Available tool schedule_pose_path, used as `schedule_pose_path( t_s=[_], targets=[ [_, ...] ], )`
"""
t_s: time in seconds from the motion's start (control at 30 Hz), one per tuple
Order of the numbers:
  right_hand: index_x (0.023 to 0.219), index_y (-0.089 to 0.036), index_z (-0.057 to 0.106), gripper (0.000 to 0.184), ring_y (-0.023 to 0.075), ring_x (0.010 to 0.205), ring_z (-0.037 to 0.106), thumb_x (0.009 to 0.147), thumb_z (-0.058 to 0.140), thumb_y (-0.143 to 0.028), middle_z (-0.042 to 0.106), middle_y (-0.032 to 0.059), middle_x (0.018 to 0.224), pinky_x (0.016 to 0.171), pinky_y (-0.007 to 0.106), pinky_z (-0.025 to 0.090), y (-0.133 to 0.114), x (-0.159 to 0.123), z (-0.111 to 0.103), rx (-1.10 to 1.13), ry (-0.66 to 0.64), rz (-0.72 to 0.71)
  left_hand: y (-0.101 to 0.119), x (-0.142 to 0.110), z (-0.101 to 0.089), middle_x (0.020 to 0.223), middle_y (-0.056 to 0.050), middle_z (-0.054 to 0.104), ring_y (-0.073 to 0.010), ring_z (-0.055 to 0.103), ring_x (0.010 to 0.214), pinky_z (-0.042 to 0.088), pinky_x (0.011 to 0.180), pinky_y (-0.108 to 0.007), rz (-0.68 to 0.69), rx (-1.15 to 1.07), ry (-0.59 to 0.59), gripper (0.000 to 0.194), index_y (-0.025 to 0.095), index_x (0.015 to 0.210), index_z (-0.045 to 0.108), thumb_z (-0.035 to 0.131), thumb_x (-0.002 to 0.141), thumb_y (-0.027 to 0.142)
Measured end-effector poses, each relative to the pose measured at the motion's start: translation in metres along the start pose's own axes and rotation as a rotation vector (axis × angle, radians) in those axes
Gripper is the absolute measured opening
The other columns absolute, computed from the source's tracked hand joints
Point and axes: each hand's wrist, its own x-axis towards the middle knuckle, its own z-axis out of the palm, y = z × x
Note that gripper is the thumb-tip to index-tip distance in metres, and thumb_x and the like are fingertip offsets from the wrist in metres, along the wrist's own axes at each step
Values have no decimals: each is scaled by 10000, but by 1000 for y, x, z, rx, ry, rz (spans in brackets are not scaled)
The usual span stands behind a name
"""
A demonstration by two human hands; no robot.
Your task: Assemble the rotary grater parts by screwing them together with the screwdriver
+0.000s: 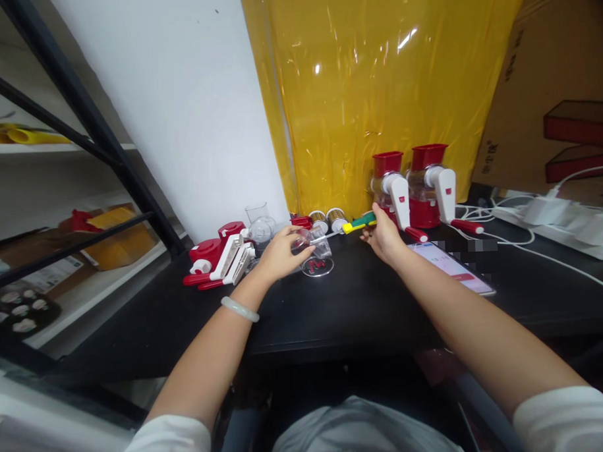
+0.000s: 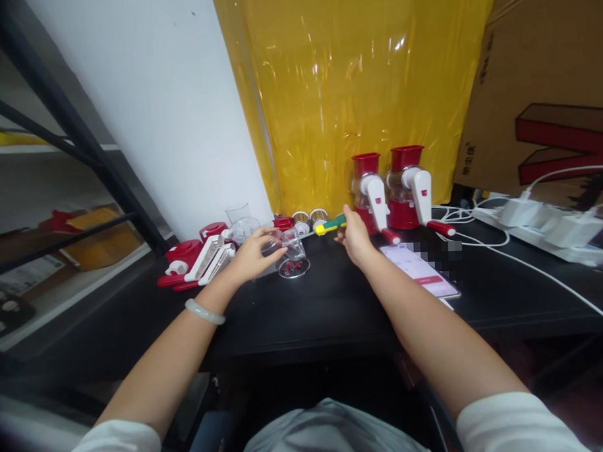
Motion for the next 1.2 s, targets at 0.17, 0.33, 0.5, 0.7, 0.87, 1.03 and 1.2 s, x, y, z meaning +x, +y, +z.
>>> schedule_pose_path(
  t_s=[0.17, 0.33, 0.5, 0.7, 0.87, 1.03, 1.2],
  targets=[
    [774, -231, 462, 235, 60, 400, 296, 831, 598, -414, 341, -91, 520, 423, 190, 349, -1, -3, 2, -11, 2, -3, 1, 0, -1, 1227, -87, 590, -238, 567, 1180, 444, 1055, -399, -5, 2, -11, 295, 189, 922, 670, 598, 867, 470],
    [772, -222, 460, 97, 73, 427, 360, 819, 535, -262, 409, -71, 540, 440, 196, 376, -2, -3, 3, 60, -1, 15, 1, 0, -1, 1226, -87, 591, -232, 568, 1177, 440, 1059, -394, -11, 6, -4, 290, 190, 924, 674, 602, 867, 465],
    [772, -219, 460, 57, 86, 445, 399, 801, 505, -239, 454, -54, 558, 453, 210, 400, -2, -1, 1, 127, -16, 45, 3, 0, -2, 1225, -87, 591, -231, 563, 1184, 437, 1064, -396, -7, 2, -14, 278, 194, 937, 675, 603, 868, 454],
    [780, -229, 456, 203, 91, 434, 408, 862, 509, -407, 460, -51, 558, 438, 220, 407, -1, 0, 0, 45, 7, 33, 4, 0, -2, 1234, -84, 590, -238, 563, 1187, 438, 1064, -407, -24, 1, -22, 280, 200, 926, 672, 593, 869, 462],
    [770, -244, 434, 344, 77, 404, 362, 784, 647, -513, 391, -87, 510, 427, 207, 401, 0, 0, -1, -117, 13, -45, 2, 0, -1, 1237, -86, 588, -242, 560, 1194, 438, 1066, -419, -21, 8, -20, 276, 203, 925, 667, 600, 866, 465],
    [769, -236, 447, 225, 72, 404, 340, 817, 601, -394, 362, -91, 488, 419, 191, 381, 0, -1, 0, -106, 21, -36, 1, 0, -1, 1239, -90, 589, -241, 559, 1197, 437, 1067, -414, -18, 4, -16, 277, 196, 921, 664, 603, 866, 461],
    [802, -229, 462, 119, 74, 450, 393, 773, 568, -273, 439, -70, 563, 440, 192, 394, -2, -3, 2, -21, 17, -4, 1, 0, -1, 1234, -95, 586, -243, 562, 1189, 432, 1069, -402, -8, -6, -10, 296, 188, 923, 670, 599, 867, 470]
  ],
)
